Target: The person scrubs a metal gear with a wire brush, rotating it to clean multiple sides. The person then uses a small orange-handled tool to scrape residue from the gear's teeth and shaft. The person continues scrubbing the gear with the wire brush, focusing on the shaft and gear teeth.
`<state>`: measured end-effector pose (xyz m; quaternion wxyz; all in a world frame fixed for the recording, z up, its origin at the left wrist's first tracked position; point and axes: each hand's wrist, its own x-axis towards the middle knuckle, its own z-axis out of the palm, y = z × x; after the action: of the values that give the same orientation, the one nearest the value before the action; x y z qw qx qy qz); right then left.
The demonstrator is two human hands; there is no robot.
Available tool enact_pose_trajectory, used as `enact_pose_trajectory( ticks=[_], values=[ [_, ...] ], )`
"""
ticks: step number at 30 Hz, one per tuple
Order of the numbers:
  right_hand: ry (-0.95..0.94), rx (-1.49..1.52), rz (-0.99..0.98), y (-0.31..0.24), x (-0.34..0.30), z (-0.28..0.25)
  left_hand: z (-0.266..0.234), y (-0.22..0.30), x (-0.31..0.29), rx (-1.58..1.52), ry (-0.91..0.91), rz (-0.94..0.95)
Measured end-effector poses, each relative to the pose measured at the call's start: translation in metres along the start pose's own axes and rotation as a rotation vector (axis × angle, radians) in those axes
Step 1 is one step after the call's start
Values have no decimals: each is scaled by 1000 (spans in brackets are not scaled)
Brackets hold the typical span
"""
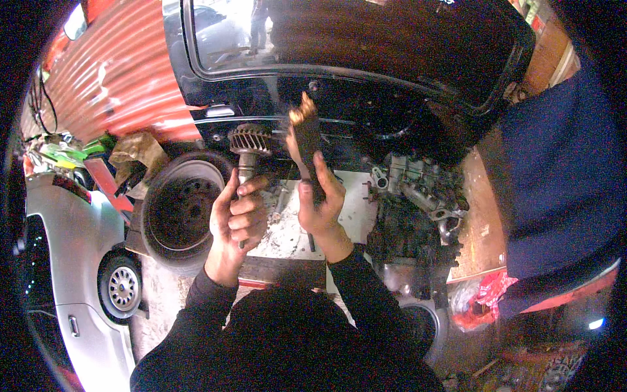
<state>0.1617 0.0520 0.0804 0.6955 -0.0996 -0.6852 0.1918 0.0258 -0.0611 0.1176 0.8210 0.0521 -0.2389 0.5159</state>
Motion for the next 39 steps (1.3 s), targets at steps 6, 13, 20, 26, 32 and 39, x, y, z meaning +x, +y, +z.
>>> enact_pose_trajectory(
  ticks=[6,13,20,26,32,39],
  values=[
    [-170,-51,119,-11,6,-11,4,-4,-5,87,19,-58],
    [-264,-49,201,-45,24,-20,0,4,-7,22,-8,-22],
    [-310,-77,207,-66,41,-17,1,5,-8,26,16,-12],
    [-318,-54,205,-66,47,-18,2,9,-9,37,-4,-37],
    [-335,-66,196,-63,52,-14,4,8,-9,38,-11,-32],
    [-354,-95,164,-63,56,-12,6,9,-9,8,-19,-23]
  ],
)
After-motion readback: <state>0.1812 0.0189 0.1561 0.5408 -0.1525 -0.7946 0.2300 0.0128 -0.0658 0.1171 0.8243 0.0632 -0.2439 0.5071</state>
